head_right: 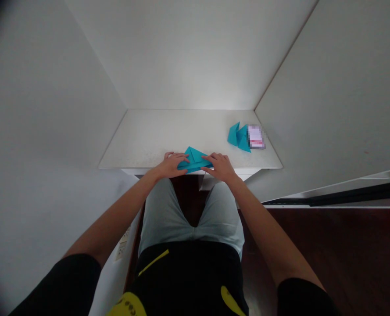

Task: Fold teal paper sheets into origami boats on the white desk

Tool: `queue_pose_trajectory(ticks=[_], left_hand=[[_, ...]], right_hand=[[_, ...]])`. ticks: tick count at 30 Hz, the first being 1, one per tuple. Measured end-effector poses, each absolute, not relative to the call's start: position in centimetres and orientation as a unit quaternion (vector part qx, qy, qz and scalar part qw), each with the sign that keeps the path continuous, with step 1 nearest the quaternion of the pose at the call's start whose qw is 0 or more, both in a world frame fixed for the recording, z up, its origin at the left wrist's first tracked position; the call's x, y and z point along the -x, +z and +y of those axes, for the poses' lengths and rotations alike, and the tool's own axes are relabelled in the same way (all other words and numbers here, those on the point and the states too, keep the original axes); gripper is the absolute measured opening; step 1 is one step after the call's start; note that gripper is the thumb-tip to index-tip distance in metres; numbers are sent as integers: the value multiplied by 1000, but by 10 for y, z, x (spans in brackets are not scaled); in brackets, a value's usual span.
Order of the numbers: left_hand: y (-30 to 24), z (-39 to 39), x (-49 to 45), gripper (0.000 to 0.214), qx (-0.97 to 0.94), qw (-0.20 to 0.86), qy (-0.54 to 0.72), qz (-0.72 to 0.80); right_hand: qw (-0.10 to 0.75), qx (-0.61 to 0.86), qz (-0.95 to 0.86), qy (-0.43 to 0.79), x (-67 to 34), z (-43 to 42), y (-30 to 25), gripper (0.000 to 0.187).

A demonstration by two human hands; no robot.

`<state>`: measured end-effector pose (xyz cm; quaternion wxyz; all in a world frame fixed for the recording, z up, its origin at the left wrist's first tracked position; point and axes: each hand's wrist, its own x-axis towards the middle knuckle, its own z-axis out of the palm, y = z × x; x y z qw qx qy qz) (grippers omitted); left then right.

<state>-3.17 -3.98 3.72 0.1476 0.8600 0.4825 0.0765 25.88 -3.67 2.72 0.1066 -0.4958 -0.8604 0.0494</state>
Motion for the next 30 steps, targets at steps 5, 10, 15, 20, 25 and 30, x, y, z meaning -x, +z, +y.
queue_pose_trajectory(ticks=[5,10,15,20,25,30], left_hand=[[42,-35,31,28,-849,145,89,501],[44,-32,26,27,-820,118,111,549],[45,-38,14,35,-808,94,120,569],[46,-39,6,59,-835,59,104,537],[48,-25,-1,46,-847,47,65,525],[48,-16,-9,33,-828,75,72,550]], right_hand=[[111,517,-847,52,-255,-31,25,48],[127,553,-822,52,-243,-23,26,44],[126,571,-811,24,-224,-19,25,49],[117,539,-832,56,-218,-7,28,39],[140,521,-833,119,-235,7,33,56],[202,579,-788,49,-235,-21,31,61]])
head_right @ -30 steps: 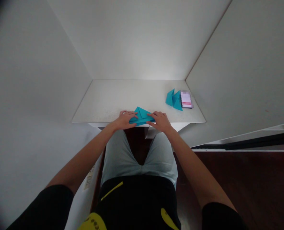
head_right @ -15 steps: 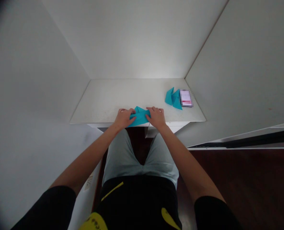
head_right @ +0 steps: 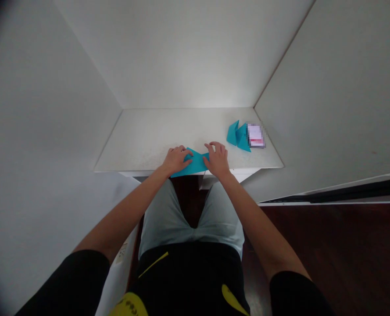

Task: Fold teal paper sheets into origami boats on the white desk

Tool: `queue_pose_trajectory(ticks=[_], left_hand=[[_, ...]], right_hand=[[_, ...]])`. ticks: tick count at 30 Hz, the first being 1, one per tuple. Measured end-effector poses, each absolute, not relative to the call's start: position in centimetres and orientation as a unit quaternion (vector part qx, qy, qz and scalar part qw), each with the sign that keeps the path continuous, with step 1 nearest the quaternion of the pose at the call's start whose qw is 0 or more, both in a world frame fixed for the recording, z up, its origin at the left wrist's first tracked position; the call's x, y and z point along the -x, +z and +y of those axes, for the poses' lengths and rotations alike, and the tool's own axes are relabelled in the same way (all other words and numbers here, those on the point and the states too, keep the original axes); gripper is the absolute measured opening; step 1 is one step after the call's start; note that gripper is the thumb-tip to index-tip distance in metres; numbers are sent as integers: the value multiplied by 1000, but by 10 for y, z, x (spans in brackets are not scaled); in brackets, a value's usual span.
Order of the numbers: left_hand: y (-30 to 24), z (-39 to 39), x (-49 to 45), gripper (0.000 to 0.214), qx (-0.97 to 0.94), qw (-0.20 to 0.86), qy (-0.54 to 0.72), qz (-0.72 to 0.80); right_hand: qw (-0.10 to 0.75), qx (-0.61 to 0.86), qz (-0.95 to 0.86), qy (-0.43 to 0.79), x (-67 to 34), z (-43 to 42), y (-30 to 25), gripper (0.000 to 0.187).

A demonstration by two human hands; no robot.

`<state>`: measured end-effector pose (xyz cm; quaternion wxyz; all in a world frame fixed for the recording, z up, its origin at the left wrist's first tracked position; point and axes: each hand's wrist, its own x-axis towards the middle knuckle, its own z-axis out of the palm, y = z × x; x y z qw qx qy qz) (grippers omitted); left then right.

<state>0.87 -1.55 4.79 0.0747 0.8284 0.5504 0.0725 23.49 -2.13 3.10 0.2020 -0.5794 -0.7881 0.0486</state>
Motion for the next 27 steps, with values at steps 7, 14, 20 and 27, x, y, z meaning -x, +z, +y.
queue_pose_trajectory(ticks=[7,14,20,27], left_hand=[[32,-37,-23,32,-812,13,121,572],[-3,-72,-7,52,-856,34,169,487],[-9,-76,26,84,-871,29,146,467],[-21,-85,56,69,-855,32,161,491]], right_hand=[[139,490,-858,67,-209,-75,14,57],[167,484,-857,53,-211,-74,-4,63],[163,535,-828,40,-235,-60,-4,62],[155,516,-842,37,-257,-69,-10,70]])
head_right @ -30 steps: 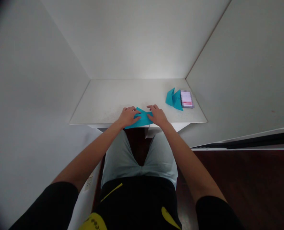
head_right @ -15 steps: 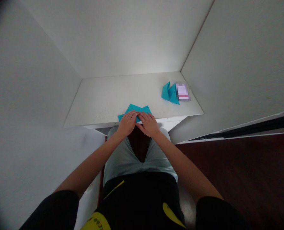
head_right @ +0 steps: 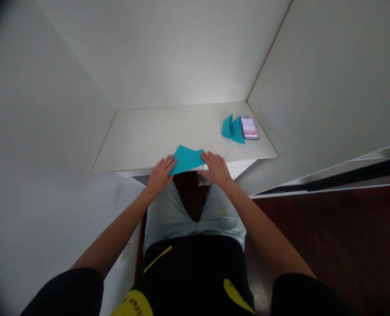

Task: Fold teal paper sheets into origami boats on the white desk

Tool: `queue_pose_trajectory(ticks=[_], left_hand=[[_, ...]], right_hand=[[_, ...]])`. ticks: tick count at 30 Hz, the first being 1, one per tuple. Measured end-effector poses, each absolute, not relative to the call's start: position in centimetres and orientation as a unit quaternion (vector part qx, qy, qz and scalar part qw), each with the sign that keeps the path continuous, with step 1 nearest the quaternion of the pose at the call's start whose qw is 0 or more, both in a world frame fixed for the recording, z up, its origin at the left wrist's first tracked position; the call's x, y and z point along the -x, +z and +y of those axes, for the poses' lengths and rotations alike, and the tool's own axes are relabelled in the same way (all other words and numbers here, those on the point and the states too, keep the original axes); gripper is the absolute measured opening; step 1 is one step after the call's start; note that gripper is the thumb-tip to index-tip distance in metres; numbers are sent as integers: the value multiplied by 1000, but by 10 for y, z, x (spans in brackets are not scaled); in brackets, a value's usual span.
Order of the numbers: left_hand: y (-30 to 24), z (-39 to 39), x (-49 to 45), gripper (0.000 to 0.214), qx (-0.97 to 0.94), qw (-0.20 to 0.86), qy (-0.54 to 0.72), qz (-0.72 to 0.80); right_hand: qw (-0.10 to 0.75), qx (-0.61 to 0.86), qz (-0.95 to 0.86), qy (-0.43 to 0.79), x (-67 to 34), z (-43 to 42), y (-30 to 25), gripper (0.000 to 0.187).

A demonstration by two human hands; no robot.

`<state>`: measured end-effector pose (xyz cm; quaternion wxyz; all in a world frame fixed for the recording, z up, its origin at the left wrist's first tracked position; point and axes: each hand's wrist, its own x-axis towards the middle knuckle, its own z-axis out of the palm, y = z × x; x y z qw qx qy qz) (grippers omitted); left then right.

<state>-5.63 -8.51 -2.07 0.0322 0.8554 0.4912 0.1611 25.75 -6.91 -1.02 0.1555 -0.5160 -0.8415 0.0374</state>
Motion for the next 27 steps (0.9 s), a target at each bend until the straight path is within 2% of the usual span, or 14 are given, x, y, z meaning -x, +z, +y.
queue_pose_trajectory(ticks=[3,5,7,9,12,16,21,24,27], left_hand=[[-18,-84,63,60,-852,69,189,484],[-8,-80,65,46,-847,107,222,471],[6,-73,66,30,-828,153,264,470],[21,-63,66,28,-789,202,302,495],[34,-41,66,42,-724,277,353,524],[29,-11,64,37,-689,338,392,507],[22,18,53,33,-670,394,397,488],[28,31,48,28,-695,367,354,506],[34,35,47,18,-747,260,270,550]], right_hand=[[172,521,-835,45,-258,-74,-9,55],[201,536,-818,57,-259,-72,-4,35],[249,548,-794,87,-263,-65,3,26],[307,546,-765,148,-268,-54,12,30],[373,529,-722,246,-276,-33,24,40],[384,515,-706,299,-282,-6,28,44],[390,513,-688,333,-289,26,23,37],[390,526,-682,325,-292,41,22,29],[348,542,-701,307,-291,45,16,19]])
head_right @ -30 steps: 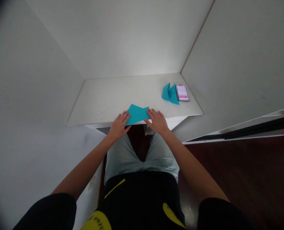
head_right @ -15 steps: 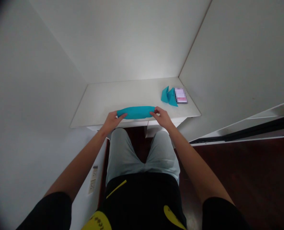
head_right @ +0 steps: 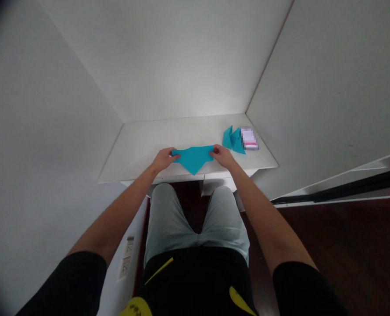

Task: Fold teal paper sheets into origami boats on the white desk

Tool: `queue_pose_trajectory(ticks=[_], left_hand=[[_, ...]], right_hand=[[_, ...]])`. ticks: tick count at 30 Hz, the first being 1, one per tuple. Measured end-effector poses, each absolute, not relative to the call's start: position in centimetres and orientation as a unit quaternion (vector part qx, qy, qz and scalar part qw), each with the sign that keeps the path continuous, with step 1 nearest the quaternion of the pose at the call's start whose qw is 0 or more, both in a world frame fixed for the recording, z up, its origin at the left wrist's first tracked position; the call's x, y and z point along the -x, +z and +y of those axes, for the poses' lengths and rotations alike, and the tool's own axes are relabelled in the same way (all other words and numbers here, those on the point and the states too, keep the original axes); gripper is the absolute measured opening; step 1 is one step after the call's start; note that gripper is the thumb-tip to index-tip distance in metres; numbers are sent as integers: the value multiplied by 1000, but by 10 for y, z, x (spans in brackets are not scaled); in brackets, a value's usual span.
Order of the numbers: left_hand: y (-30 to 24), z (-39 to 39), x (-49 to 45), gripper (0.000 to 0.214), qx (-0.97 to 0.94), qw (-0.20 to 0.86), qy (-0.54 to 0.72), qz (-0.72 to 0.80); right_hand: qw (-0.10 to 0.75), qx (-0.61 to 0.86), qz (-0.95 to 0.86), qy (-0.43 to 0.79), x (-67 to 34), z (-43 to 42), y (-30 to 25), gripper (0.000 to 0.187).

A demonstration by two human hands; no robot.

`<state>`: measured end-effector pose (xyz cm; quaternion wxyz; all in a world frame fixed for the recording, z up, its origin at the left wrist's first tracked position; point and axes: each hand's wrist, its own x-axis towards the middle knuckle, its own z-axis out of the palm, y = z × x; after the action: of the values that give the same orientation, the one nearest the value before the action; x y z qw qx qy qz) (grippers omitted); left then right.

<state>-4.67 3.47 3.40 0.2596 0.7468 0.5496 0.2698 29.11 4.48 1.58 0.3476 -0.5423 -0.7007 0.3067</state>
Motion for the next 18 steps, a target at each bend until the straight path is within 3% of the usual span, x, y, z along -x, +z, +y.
queue_pose_trajectory(ticks=[3,7,11,15,18], left_hand=[[33,24,45,23,-782,156,193,572],[25,-2,31,44,-833,48,155,529],[15,-26,5,51,-871,24,146,468],[3,-42,-18,62,-876,20,131,464],[-6,-49,-26,73,-864,18,125,487]], right_hand=[[316,549,-728,262,-287,38,7,14],[278,526,-789,154,-284,25,2,26],[206,483,-847,85,-287,15,10,37],[154,453,-873,92,-287,6,15,50],[151,412,-888,139,-271,-6,10,74]])
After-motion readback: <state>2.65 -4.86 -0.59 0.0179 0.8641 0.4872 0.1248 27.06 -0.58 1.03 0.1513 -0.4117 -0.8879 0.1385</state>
